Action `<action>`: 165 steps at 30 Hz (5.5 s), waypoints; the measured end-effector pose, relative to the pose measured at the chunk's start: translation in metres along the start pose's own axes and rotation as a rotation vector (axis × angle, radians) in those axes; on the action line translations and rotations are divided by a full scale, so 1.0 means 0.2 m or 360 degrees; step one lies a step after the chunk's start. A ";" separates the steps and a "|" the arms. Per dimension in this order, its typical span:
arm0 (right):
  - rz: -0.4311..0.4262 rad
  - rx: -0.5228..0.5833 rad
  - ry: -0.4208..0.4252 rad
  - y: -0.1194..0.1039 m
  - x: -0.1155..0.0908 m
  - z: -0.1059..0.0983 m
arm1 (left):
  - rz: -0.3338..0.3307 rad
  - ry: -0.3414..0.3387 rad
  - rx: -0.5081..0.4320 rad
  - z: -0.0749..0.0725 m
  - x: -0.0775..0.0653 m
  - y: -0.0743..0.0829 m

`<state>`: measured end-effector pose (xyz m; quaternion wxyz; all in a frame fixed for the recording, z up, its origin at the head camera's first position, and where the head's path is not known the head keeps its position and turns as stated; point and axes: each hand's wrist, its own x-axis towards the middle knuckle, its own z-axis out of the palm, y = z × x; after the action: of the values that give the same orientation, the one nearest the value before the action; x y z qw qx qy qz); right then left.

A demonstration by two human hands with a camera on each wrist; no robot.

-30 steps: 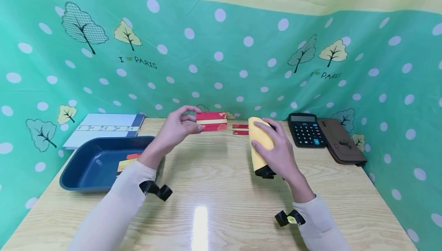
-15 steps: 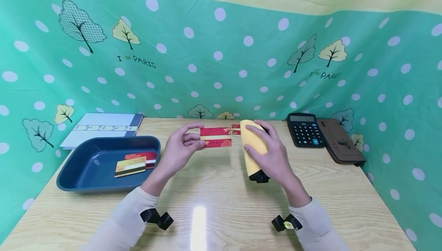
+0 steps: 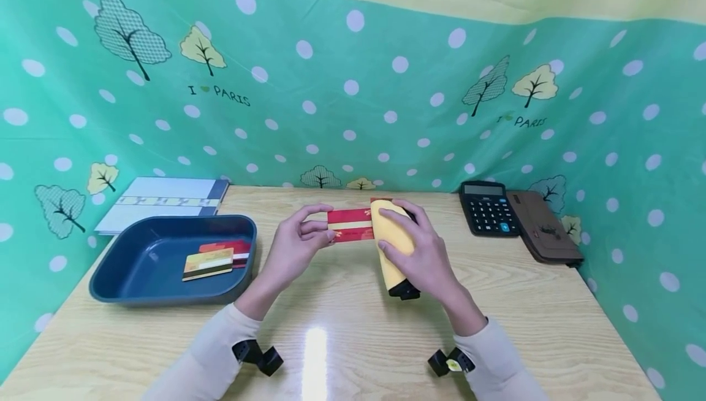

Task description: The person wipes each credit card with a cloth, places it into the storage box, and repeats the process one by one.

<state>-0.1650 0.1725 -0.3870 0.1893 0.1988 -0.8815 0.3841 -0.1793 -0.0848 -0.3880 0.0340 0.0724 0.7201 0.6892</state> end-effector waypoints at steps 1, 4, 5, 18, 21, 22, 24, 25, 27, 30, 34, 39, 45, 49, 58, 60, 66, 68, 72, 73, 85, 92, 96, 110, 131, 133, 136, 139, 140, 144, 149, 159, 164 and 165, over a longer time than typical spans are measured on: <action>-0.0004 -0.0002 -0.0002 0.00 0.00 0.00 | 0.0000 -0.0005 -0.0013 0.00 0.00 0.00; -0.0015 -0.0012 0.0008 0.00 0.00 0.00 | -0.0004 -0.0019 -0.0083 0.01 0.01 0.00; -0.0022 -0.0016 0.0016 0.00 0.00 0.00 | -0.0002 -0.0026 -0.0104 0.02 0.01 0.00; -0.0095 -0.0022 -0.0035 -0.02 -0.01 0.04 | -0.0027 -0.0029 -0.0252 0.08 -0.01 -0.02; -0.0125 -0.0016 -0.0043 -0.03 -0.02 0.05 | -0.0025 -0.0031 -0.0265 0.09 -0.02 -0.02; -0.0140 -0.0015 -0.0038 -0.04 -0.02 0.05 | -0.0023 -0.0031 -0.0270 0.09 -0.02 -0.02; -0.0163 -0.0007 -0.0038 -0.05 -0.02 0.06 | -0.0024 -0.0027 -0.0277 0.09 -0.02 -0.02; -0.0174 -0.0002 -0.0038 -0.05 -0.03 0.06 | -0.0024 -0.0028 -0.0284 0.10 -0.02 -0.02; -0.0198 0.0007 -0.0040 -0.06 -0.03 0.07 | -0.0021 -0.0038 -0.0298 0.10 -0.03 -0.02; -0.0228 0.0021 -0.0047 -0.08 -0.04 0.08 | -0.0010 -0.0065 -0.0321 0.11 -0.03 -0.02; -0.0269 0.0026 -0.0060 -0.10 -0.06 0.11 | -0.0009 -0.0093 -0.0343 0.11 -0.04 -0.03; -0.0284 0.0016 -0.0065 -0.11 -0.07 0.13 | -0.0012 -0.0103 -0.0327 0.11 -0.05 -0.04; -0.0263 -0.0002 -0.0068 -0.12 -0.08 0.14 | -0.0020 -0.0106 -0.0296 0.11 -0.05 -0.04; -0.0280 -0.0021 -0.0050 -0.12 -0.08 0.13 | -0.0033 -0.0095 -0.0269 0.10 -0.05 -0.03; -0.0207 -0.0026 -0.0031 -0.08 -0.05 0.09 | -0.0043 -0.0089 -0.0265 0.09 -0.04 -0.02; -0.0145 -0.0028 -0.0030 -0.07 -0.05 0.07 | -0.0057 -0.0078 -0.0248 0.09 -0.04 -0.01; -0.0042 -0.0018 0.0012 -0.02 -0.02 0.04 | -0.0072 -0.0051 -0.0217 0.07 -0.04 0.01; -0.0040 -0.0009 0.0032 0.00 -0.01 0.03 | -0.0078 -0.0035 -0.0213 0.06 -0.04 0.02; -0.0024 0.0012 0.0060 0.03 0.00 0.01 | -0.0062 -0.0018 -0.0216 0.04 -0.04 0.03; -0.0018 0.0012 0.0066 0.04 0.00 0.00 | -0.0055 -0.0013 -0.0208 0.04 -0.04 0.03; 0.0052 0.0008 0.0095 0.08 0.02 -0.04 | 0.0040 0.0006 -0.0207 -0.01 -0.03 0.04; 0.0078 0.0008 0.0093 0.07 0.02 -0.05 | 0.0024 -0.0006 -0.0073 -0.01 -0.03 0.04; 0.0087 0.0016 0.0087 0.08 0.02 -0.05 | 0.0026 -0.0039 -0.0089 -0.01 -0.03 0.04; 0.0075 0.0013 0.0113 0.07 0.02 -0.05 | 0.0162 -0.0094 -0.0262 -0.02 -0.04 0.05; 0.0090 0.0010 0.0090 0.08 0.02 -0.05 | 0.0102 0.0180 -0.0182 -0.03 -0.03 0.05; 0.0086 0.0008 0.0091 0.08 0.02 -0.05 | 0.0051 0.0228 -0.0117 -0.04 -0.04 0.05; 0.0071 0.0008 0.0098 0.08 0.02 -0.05 | 0.0042 0.0268 -0.0036 -0.04 -0.04 0.05; 0.0070 0.0008 0.0099 0.08 0.02 -0.05 | 0.0065 0.0279 0.0006 -0.04 -0.04 0.05; 0.0071 0.0009 0.0098 0.08 0.02 -0.05 | 0.0067 0.0276 0.0013 -0.04 -0.03 0.05; 0.0075 0.0011 0.0089 0.07 0.02 -0.05 | 0.0053 0.0240 0.0045 -0.04 -0.03 0.04; 0.0067 -0.0003 0.0080 0.07 0.02 -0.05 | -0.0002 0.0142 0.0019 -0.04 -0.03 0.03; 0.0080 -0.0003 0.0086 0.07 0.02 -0.05 | -0.0051 0.0094 -0.0250 -0.03 -0.02 0.04; 0.0064 -0.0001 0.0088 0.07 0.02 -0.05 | -0.0042 0.0126 -0.0199 -0.03 -0.01 0.04; 0.0064 0.0001 0.0087 0.06 0.02 -0.05 | -0.0045 0.0130 -0.0173 -0.03 -0.01 0.03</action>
<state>-0.1722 0.1867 -0.3873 0.2057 0.1705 -0.8797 0.3933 -0.1773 -0.0907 -0.3811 0.0181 0.0321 0.6833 0.7292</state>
